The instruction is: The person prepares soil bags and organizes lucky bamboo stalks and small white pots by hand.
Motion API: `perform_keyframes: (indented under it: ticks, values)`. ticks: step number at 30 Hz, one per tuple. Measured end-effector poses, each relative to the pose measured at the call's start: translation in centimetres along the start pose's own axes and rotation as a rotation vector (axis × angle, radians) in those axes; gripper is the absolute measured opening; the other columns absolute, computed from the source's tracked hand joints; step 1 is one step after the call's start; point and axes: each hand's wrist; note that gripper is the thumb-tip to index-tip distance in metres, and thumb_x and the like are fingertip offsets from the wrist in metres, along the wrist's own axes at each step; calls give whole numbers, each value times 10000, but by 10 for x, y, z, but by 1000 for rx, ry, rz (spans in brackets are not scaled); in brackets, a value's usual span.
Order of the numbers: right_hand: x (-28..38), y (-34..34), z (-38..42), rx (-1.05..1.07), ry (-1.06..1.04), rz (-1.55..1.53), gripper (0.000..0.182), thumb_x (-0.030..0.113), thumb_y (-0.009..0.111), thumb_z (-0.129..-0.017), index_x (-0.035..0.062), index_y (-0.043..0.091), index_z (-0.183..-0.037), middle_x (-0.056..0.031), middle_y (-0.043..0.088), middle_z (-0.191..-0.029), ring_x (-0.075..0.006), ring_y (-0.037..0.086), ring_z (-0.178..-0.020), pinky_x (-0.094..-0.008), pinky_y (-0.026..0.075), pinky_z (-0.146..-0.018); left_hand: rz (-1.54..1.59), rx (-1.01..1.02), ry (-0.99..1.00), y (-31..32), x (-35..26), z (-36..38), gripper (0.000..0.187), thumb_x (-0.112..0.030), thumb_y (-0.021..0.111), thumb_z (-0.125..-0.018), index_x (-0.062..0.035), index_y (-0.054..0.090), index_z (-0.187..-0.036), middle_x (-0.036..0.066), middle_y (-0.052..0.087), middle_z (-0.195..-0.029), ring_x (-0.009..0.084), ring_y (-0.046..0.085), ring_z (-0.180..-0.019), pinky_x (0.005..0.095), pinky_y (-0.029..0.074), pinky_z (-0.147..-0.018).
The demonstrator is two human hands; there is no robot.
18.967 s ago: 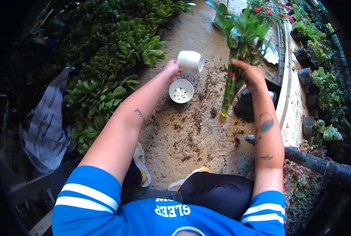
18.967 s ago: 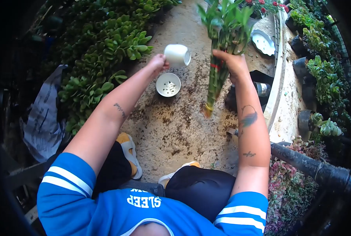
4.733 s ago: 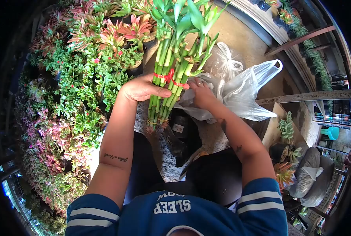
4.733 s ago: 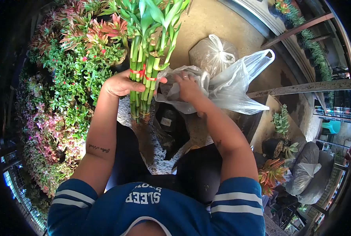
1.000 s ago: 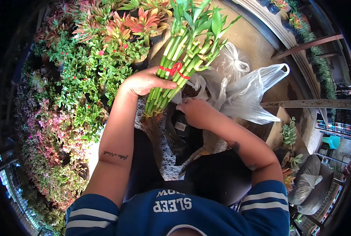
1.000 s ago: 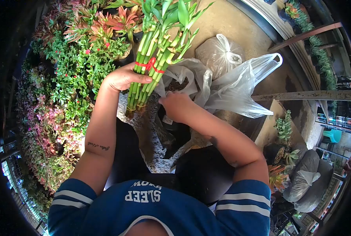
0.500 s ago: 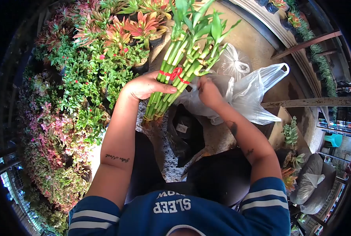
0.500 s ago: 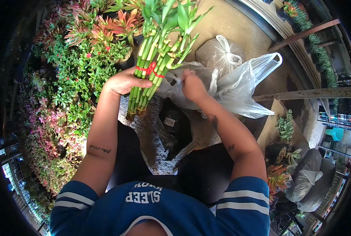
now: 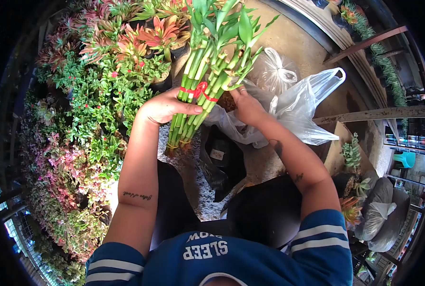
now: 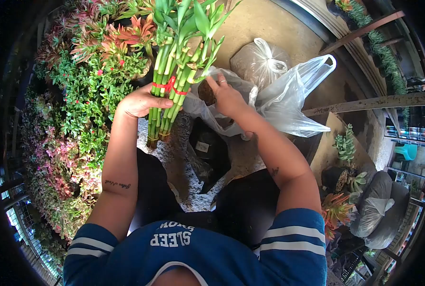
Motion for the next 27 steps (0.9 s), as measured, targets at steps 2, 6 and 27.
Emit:
perform_keyframes:
  ticks: [2,6,27]
  values:
    - [-2,-2,-1,-16,-11,-42,576,-9,531,-651,120,375,-1190,-231,356,-1245,-346,497,-1016,-401,441,-798,-6,28,1,-6,2,-1,471,-81,660,-701,4,482,-1129,66,554,-1046,152,534,-912,292,413,-813]
    - [2,-22,2,84,70,36,480,6,531,-655,108,454,-1118,-230,462,-1138,-334,532,-953,-397,449,-776,-12,65,-6,-9,3,-2,545,-69,645,-710,6,418,-1200,84,520,-1122,169,539,-933,322,429,-819]
    - [60,-92,34,615,-149,-954,157,53,492,-805,26,570,-939,-40,601,-815,-99,564,-766,-217,455,-671,-48,-85,13,5,-5,-1,421,-130,677,-704,-19,522,-1079,36,581,-943,115,533,-851,255,415,-763]
Point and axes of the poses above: each hand's wrist, its own z-axis away from the middle knuckle, its own y-axis out of the palm, x = y × z
